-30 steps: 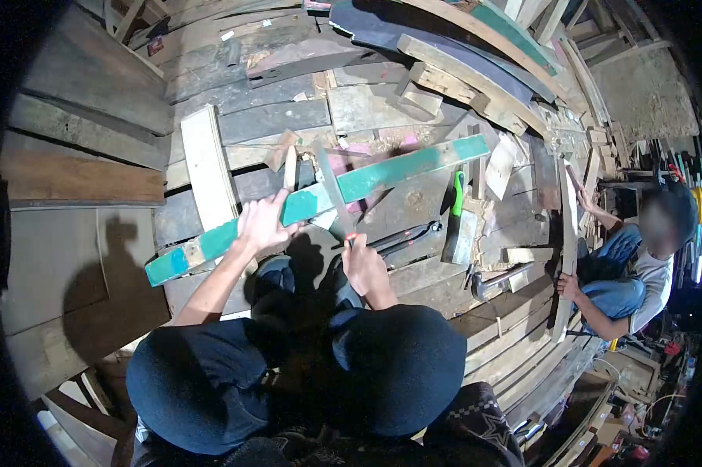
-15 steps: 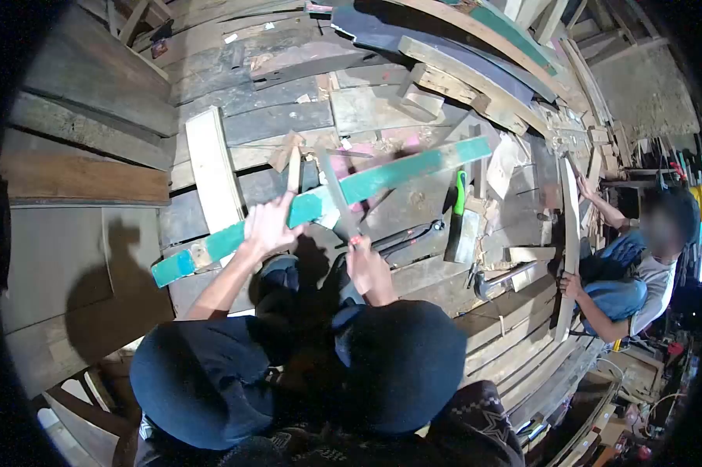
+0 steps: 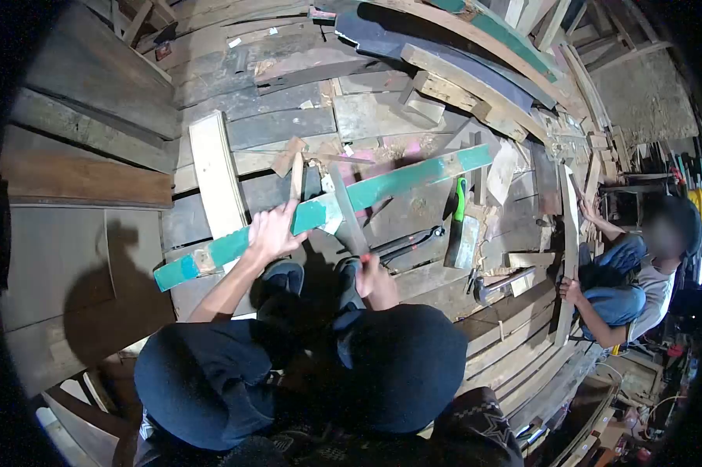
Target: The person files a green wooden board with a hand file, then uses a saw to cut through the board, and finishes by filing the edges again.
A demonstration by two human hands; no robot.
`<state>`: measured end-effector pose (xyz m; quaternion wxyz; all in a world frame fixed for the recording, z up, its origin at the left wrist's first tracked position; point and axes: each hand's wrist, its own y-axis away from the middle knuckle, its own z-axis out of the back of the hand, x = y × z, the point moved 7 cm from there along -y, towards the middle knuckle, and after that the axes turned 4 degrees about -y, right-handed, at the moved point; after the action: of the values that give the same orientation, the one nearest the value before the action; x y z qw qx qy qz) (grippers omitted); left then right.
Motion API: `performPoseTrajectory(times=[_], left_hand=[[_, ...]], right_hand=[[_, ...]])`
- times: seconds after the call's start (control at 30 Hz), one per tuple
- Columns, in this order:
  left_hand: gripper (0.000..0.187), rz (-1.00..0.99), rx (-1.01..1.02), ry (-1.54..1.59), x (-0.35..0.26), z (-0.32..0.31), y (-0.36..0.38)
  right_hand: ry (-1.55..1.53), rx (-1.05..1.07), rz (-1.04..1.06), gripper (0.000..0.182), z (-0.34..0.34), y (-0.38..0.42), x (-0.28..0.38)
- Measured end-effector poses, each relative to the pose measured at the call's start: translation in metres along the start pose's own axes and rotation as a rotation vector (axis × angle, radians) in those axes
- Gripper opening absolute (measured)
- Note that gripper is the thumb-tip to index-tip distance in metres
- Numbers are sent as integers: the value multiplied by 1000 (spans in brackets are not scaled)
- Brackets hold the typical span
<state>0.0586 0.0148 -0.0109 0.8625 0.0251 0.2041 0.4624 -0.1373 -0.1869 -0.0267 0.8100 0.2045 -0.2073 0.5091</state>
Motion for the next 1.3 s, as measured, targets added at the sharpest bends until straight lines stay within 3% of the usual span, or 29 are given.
performPoseTrajectory(times=[0.1,0.2,0.23,0.27,0.33,0.5,0.53,0.6,0.7,0.83,0.93,1.07,1.13,1.2,1.23,1.3], left_hand=[[70,-19,-15,55,0,-1,-1],[70,-18,-28,54,-2,-1,1],[69,-25,-48,62,-2,1,1],[69,-36,-68,62,0,3,0],[70,-33,-70,38,3,-4,-2],[71,13,18,31,-2,2,-1],[71,16,28,32,-3,2,1],[71,24,39,30,-2,2,0],[72,-9,-18,26,-1,1,4],[74,-16,-32,7,5,-7,-5],[76,-24,-88,-3,1,-5,-1],[71,26,28,-27,-2,-1,-2],[72,-32,-84,-43,-4,1,-1],[72,-3,-11,-16,-4,4,0],[74,10,-4,-24,-4,5,1],[78,36,5,-38,1,-1,-2]], right_hand=[[82,139,70,31,0,-38,20],[22,255,-109,33,8,-19,2],[13,153,-66,34,-1,4,-25],[76,172,-222,33,-1,30,-38],[-90,29,-114,30,-20,53,-74],[-8,193,-262,24,-3,33,-30],[-118,46,-45,28,0,12,-2],[-58,94,31,30,-2,-20,24],[-30,196,-21,29,12,-14,32],[67,51,-195,28,-2,56,-28],[-20,44,-142,27,-8,65,-31],[-115,99,20,26,2,-6,9],[21,94,35,24,8,-28,23],[36,194,-88,33,14,-20,21],[-1,57,71,26,1,-4,-3],[6,-5,-21,27,-3,34,-32]])
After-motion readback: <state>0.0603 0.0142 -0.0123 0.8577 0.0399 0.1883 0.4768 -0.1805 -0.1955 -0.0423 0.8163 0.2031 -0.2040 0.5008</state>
